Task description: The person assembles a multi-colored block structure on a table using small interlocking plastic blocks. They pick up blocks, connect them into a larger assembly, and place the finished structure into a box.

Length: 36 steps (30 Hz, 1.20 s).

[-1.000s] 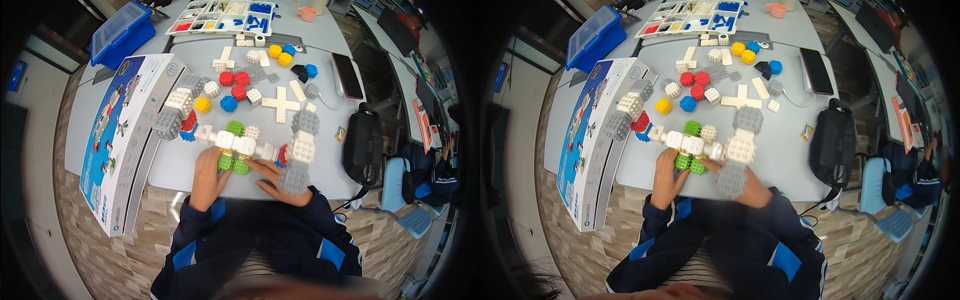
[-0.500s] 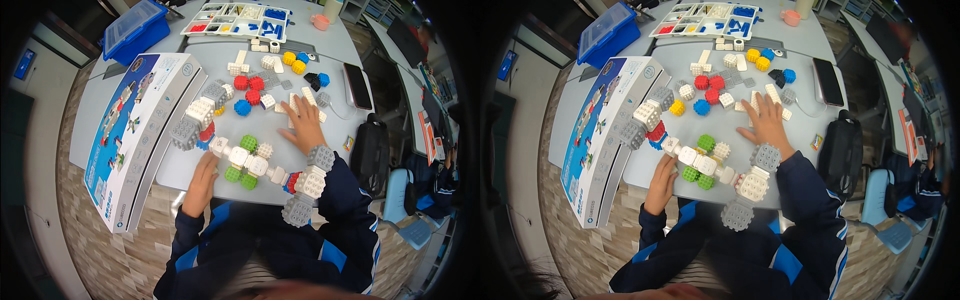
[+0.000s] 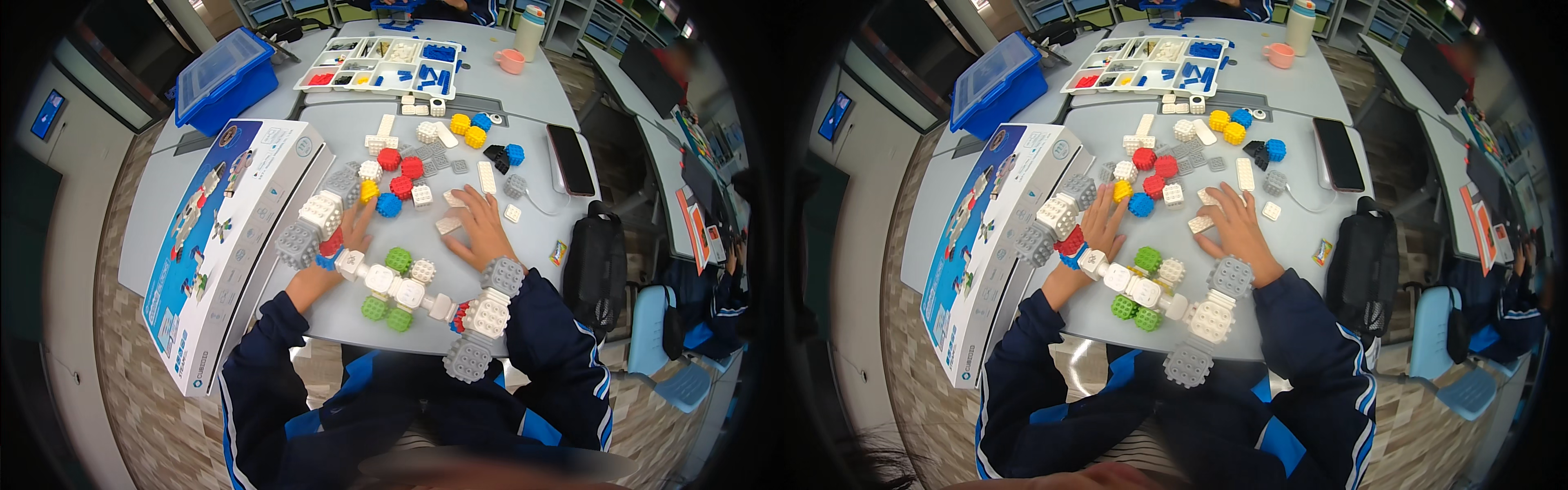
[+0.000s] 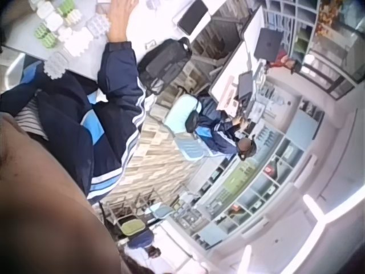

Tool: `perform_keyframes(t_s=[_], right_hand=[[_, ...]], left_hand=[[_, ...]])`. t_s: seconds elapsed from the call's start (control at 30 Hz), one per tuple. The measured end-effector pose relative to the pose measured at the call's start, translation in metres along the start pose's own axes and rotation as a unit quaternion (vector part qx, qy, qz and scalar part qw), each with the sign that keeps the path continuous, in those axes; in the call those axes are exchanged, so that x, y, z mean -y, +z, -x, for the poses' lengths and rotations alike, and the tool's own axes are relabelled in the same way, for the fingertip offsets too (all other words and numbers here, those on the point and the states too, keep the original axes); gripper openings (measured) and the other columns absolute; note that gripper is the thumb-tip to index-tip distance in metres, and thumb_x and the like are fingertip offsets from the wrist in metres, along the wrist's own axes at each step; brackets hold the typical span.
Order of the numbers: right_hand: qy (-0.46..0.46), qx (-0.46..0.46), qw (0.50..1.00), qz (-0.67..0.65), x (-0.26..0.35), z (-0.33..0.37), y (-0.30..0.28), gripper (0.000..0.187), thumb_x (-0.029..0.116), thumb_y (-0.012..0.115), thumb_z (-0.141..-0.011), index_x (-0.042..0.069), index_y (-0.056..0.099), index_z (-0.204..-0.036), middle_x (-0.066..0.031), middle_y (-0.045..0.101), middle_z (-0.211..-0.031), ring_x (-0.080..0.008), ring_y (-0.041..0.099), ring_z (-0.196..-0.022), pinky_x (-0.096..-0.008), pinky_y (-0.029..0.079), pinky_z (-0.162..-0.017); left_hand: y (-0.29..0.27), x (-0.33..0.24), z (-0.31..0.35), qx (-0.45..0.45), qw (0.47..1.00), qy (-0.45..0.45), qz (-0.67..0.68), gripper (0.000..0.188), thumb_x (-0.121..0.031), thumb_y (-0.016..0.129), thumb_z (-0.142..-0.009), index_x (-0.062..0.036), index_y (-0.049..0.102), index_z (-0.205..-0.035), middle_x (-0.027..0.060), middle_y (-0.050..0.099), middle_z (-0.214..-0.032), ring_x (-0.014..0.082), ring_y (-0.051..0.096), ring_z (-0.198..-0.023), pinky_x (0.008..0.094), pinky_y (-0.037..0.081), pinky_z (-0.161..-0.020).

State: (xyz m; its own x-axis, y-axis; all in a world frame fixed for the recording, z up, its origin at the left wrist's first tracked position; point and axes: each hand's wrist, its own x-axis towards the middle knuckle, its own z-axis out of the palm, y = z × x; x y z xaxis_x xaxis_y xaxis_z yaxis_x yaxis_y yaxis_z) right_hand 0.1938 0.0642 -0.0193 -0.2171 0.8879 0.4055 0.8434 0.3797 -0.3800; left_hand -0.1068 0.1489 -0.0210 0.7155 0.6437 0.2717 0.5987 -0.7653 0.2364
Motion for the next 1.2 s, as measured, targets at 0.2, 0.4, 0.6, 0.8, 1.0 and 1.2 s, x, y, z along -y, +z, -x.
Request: perform_keyframes(t_s=[0.2,0.4,0.6,0.8,1.0,1.2], right_hand=[[0.005,0.019,1.0,-0.006,-0.001,-0.001,0.0,0.04,0.031,0.078,-0.086,0.009,0.062,-0.116,-0.0136,0.047,-0.148,-0.0362,0.032,-0.148,-0.0614,0.02,-0.121],[-0.01,-0.022,1.0,-0.015,-0.002,-0.005,0.004,0.037,0.03,0.078,-0.086,0.009,0.06,-0.11,-0.0143,0.052,-0.141,-0.0392,0.039,-0.142,-0.0621,0.024,-0.116],[-0.011,-0.024,1.0,-0.012,-0.005,-0.003,0.002,0.038,0.029,0.08,-0.084,0.009,0.06,-0.11,-0.0137,0.052,-0.141,-0.0388,0.041,-0.14,-0.0614,0.026,-0.115],[-0.011,-0.015,1.0,-0.009,-0.006,-0.003,0.0,0.038,0.029,0.08,-0.084,0.009,0.06,-0.11,-0.0136,0.052,-0.141,-0.038,0.042,-0.139,-0.0604,0.027,-0.115],[-0.013,-0.013,1.0,-0.011,-0.006,-0.003,-0.002,0.037,0.03,0.078,-0.086,0.009,0.061,-0.11,-0.0138,0.052,-0.141,-0.0375,0.042,-0.14,-0.0595,0.027,-0.115],[-0.01,-0.011,1.0,-0.009,-0.004,-0.002,-0.003,0.035,0.029,0.077,-0.087,0.009,0.061,-0.11,-0.0138,0.051,-0.142,-0.0372,0.041,-0.141,-0.0595,0.026,-0.116]], left_hand=[[-0.019,0.015,-0.047,-0.018,0.99,0.14,-0.022,0.065,-0.012,0.066,-0.087,-0.0065,0.045,-0.147,0.0194,0.034,-0.16,0.0423,0.034,-0.147,0.0518,0.032,-0.118],[-0.024,0.059,-0.131,-0.06,0.994,-0.029,0.082,0.041,-0.023,0.064,-0.095,-0.0032,0.058,-0.131,0.0193,0.059,-0.132,0.0376,0.055,-0.126,0.0429,0.043,-0.108],[0.012,0.083,-0.213,0.068,0.982,-0.175,0.012,0.064,-0.043,0.081,-0.079,0.0006,0.062,-0.122,0.0265,0.067,-0.114,0.0408,0.065,-0.109,0.0435,0.052,-0.095],[0.033,0.089,-0.235,0.09,0.97,-0.225,-0.012,0.069,-0.045,0.089,-0.066,0.0011,0.067,-0.113,0.0257,0.071,-0.108,0.0403,0.069,-0.101,0.0443,0.055,-0.089],[0.031,0.105,-0.234,0.113,0.965,-0.235,0.028,0.056,-0.042,0.087,-0.068,-0.0015,0.072,-0.103,0.0228,0.073,-0.103,0.0367,0.071,-0.097,0.0411,0.055,-0.085],[0.014,0.101,-0.212,0.14,0.979,-0.139,-0.046,0.041,-0.03,0.086,-0.07,-0.0058,0.073,-0.1,0.0178,0.073,-0.101,0.0316,0.07,-0.094,0.0401,0.055,-0.084]])
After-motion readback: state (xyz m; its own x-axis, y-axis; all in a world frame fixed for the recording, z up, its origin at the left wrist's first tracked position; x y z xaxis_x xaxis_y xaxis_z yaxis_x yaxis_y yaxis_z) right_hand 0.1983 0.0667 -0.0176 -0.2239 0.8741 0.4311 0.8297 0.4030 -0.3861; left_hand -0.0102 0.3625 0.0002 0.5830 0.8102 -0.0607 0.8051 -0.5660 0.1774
